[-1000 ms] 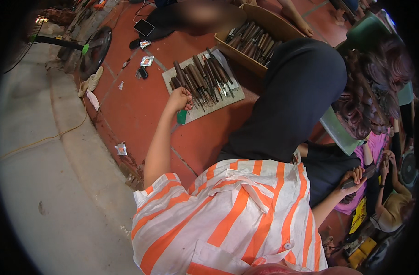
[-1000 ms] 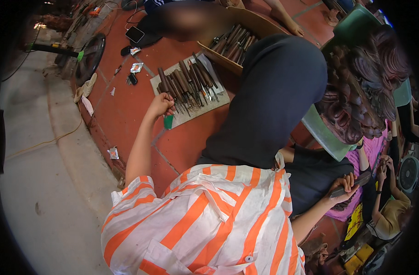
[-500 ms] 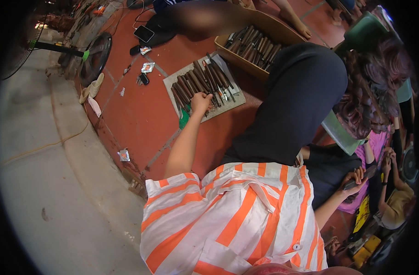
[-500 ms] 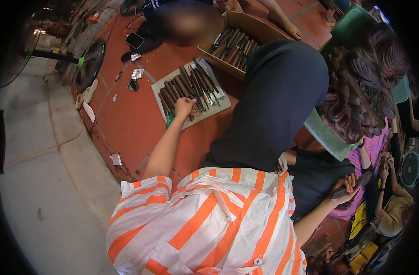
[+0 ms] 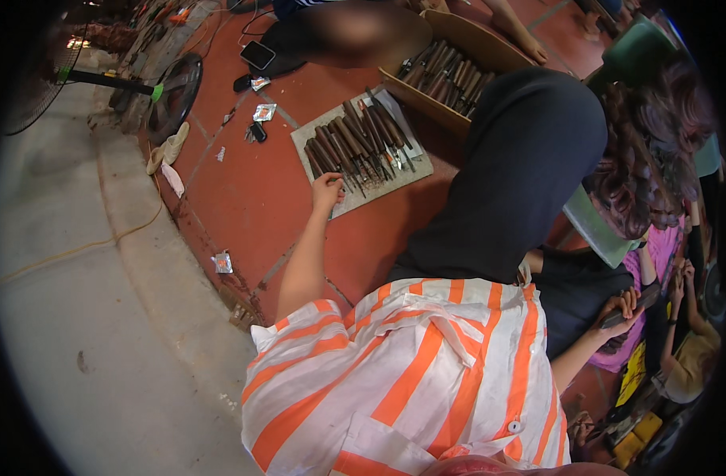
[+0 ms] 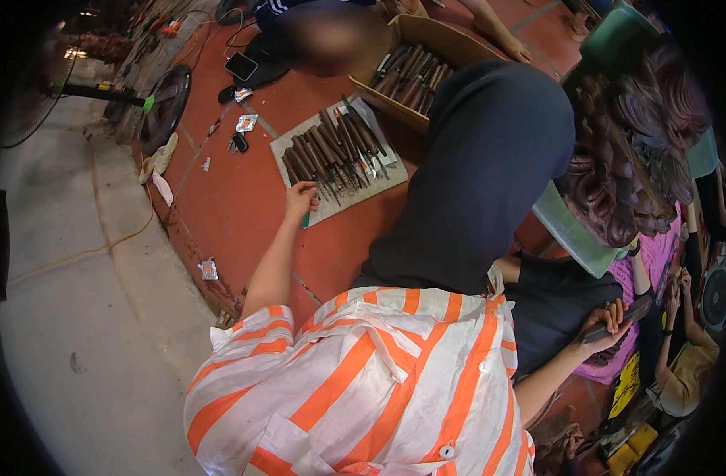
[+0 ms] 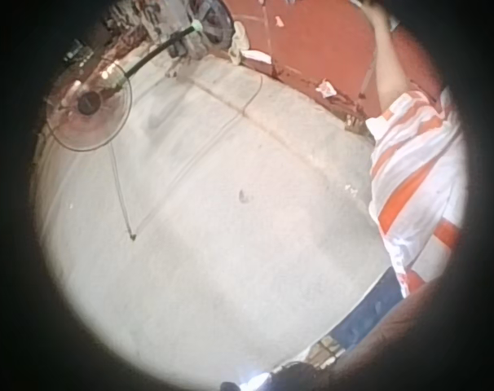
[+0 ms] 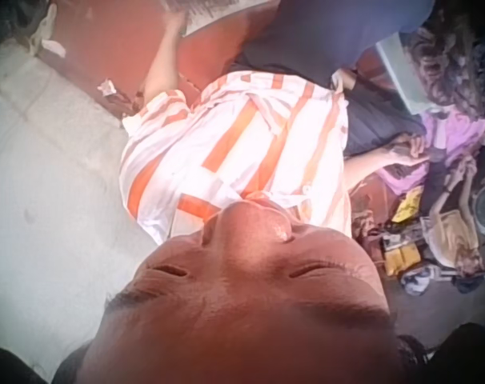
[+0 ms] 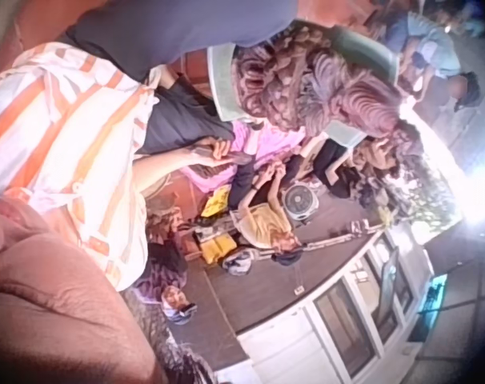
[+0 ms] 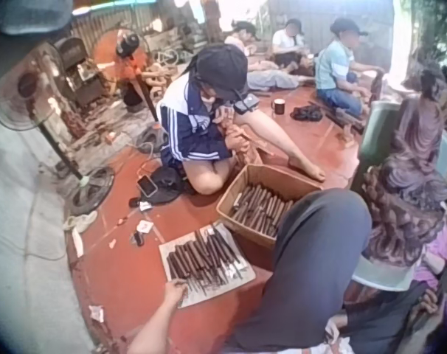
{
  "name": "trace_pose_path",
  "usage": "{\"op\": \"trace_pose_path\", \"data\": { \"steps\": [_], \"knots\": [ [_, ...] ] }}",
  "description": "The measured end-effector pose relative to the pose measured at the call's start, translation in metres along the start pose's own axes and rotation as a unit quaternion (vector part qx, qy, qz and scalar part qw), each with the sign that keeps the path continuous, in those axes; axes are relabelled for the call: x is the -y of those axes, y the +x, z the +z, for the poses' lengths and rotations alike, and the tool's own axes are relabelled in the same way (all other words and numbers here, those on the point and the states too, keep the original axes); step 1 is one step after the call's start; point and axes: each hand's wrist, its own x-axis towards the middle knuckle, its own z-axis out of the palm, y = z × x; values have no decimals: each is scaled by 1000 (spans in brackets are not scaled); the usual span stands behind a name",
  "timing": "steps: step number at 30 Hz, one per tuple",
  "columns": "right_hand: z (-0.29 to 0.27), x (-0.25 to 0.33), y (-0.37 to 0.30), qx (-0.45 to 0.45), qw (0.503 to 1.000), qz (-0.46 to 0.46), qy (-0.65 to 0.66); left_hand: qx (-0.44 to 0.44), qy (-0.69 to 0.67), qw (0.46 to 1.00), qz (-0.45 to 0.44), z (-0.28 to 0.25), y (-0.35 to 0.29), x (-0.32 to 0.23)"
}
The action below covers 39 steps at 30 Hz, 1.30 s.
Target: The person carves a wooden Buddha statue using a chisel and a wooden mallet. They repeatedly strike the chisel to shape the wood, occasionally pausing to select different chisels from a box on the floor.
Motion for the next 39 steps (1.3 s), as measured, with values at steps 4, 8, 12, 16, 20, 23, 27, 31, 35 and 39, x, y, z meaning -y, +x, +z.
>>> {"op": "trace_pose_path", "data": {
  "steps": [4, 8, 12, 16, 20, 23, 27, 31, 35, 39],
  "knots": [
    [-2, 5, 2, 6, 1000, 7, 4, -16, 162, 987, 10, 26, 10, -12],
    [-3, 5, -2, 2, 1000, 1, 4, -96, 261, 958, 64, 39, 8, -19],
    [-4, 7, -2, 4, 1000, 0, 6, -50, 305, 950, 33, 41, 17, -23],
    [-4, 4, 2, 6, 1000, 8, 19, -77, 288, 954, 29, 45, 29, -7],
    [-6, 7, 0, 9, 1000, 6, 18, -64, 298, 952, 34, 45, 23, -22],
    [-12, 11, 2, 11, 999, 14, 29, -90, 319, 943, 27, 46, 27, -24],
    [-10, 11, -2, 17, 1000, 8, 18, -71, 303, 950, 13, 44, 7, -55],
    [-6, 15, -11, 24, 1000, -10, 15, -52, 199, 977, 58, 41, 6, -52],
    [-11, 4, -5, 11, 999, -31, 10, 55, -124, 991, -22, 17, 27, -30],
    [-6, -2, -5, -3, 999, -42, 17, 152, -414, 885, -152, -22, 47, -44]
  ]
}}
